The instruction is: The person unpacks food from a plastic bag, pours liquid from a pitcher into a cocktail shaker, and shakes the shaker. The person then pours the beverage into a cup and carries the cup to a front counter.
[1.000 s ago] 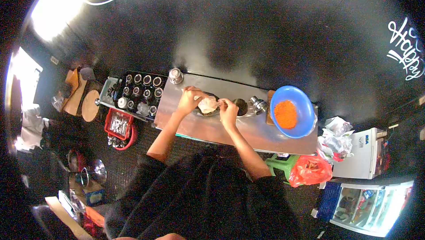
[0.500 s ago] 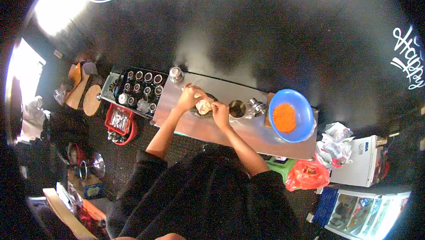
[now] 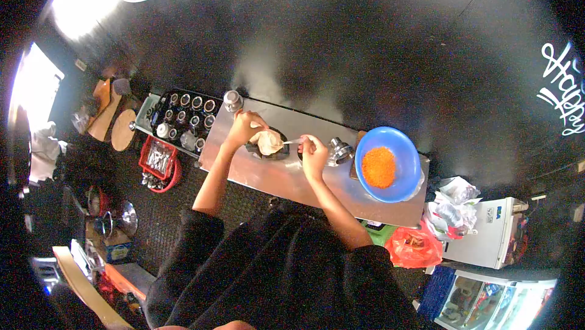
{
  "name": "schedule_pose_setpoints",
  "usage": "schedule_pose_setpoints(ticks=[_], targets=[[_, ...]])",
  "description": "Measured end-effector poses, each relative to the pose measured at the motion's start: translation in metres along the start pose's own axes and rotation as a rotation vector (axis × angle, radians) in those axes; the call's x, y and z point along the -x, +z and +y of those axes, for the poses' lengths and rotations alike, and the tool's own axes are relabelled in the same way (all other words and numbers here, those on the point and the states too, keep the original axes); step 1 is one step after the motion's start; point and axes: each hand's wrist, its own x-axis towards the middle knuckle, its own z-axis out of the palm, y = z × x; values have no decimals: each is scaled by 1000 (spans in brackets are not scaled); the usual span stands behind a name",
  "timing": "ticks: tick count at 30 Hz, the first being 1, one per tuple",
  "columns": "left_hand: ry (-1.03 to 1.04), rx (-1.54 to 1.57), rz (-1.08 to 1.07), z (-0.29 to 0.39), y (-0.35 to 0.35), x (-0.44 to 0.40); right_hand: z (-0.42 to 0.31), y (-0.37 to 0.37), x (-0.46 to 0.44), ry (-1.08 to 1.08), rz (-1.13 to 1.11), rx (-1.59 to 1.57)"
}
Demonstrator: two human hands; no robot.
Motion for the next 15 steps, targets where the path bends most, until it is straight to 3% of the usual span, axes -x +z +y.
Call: schedule_pose_setpoints(ticks=[7, 10, 13, 15], targets=[[-73, 139, 9, 0, 2, 4, 3, 4, 10, -41, -25, -63], [-64, 126, 12, 0, 0, 5, 7, 8, 15, -25, -205, -1], [-64, 141, -8, 0, 3, 5, 14, 10, 18, -9, -88, 2], [-63, 151, 5, -4, 3, 1, 16, 13, 17, -3, -131, 3]])
